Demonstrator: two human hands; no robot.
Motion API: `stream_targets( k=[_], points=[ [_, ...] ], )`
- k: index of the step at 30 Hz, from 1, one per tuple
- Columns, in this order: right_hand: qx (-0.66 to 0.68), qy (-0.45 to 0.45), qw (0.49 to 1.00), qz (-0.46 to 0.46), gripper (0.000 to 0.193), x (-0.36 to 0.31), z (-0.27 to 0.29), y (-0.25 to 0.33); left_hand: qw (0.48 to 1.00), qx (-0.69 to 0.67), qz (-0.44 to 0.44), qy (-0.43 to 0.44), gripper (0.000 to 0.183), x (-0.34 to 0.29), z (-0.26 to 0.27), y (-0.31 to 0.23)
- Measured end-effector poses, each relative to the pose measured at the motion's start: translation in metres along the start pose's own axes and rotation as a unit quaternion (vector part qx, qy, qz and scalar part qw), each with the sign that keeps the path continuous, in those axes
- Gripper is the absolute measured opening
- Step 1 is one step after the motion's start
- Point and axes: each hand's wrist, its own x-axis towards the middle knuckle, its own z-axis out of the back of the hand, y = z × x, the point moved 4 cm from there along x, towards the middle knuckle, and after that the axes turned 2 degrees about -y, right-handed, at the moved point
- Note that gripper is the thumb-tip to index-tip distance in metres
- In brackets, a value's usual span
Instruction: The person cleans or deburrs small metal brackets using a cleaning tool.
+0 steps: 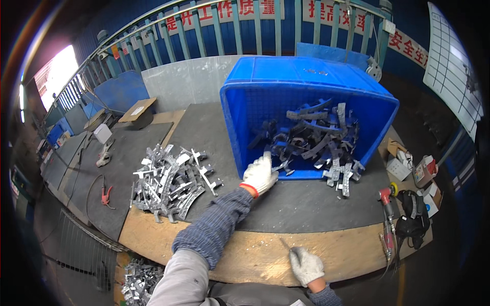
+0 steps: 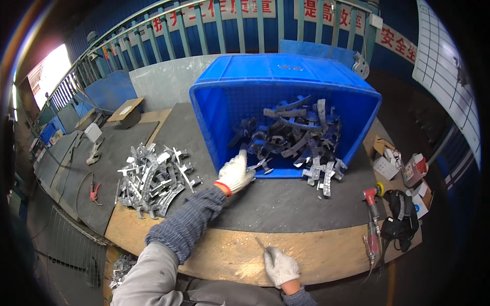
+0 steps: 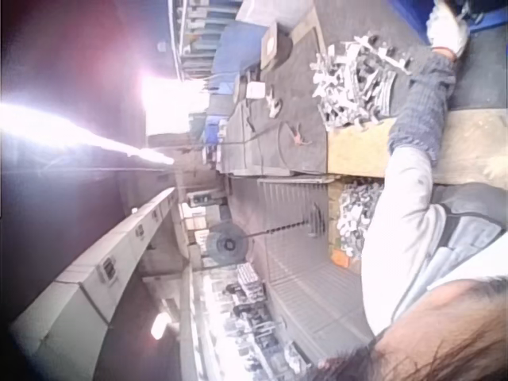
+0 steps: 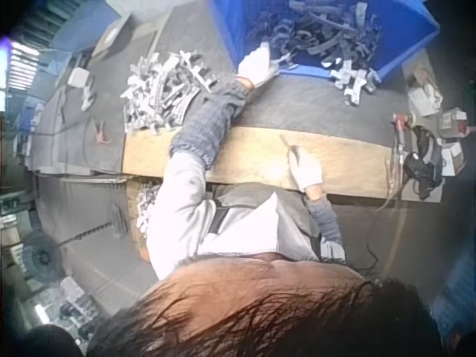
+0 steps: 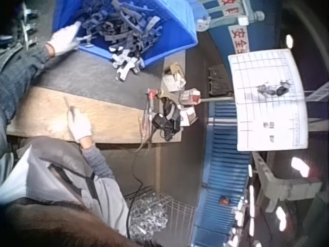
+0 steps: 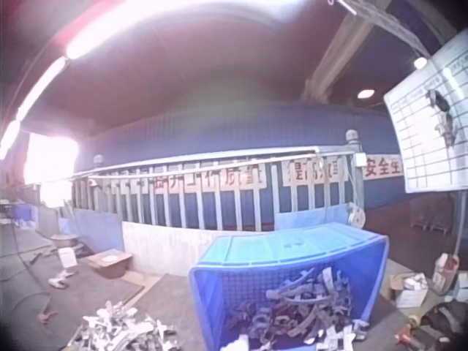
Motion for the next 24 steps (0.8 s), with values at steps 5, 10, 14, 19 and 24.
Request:
stream_targets(
  k=[5,10,14,19,24],
  points=[
    [0.021,-0.021,0.999,0.015,0.032,0.002,-0.006,-0.002,0.999,0.015,0.031,0.025,0.060,0.022,-0.058,0.021],
    [0.051,-0.018,0.999,0.003,0.032,0.003,0.001,-0.009,0.999,-0.028,-0.009,0.035,0.059,-0.047,-0.010,0.003],
    [0.157,-0.062,0.984,-0.054,0.031,0.009,0.020,-0.013,0.899,-0.350,0.141,0.224,0.069,-0.113,0.026,-0.004],
    [0.186,-0.128,0.971,0.083,0.033,0.022,0.063,0.043,0.639,-0.716,0.144,0.241,0.079,-0.184,0.022,-0.003],
    [0.162,-0.110,0.971,0.141,0.038,0.018,0.065,0.066,0.671,-0.675,0.174,0.251,0.042,-0.218,0.023,-0.018]
  ],
)
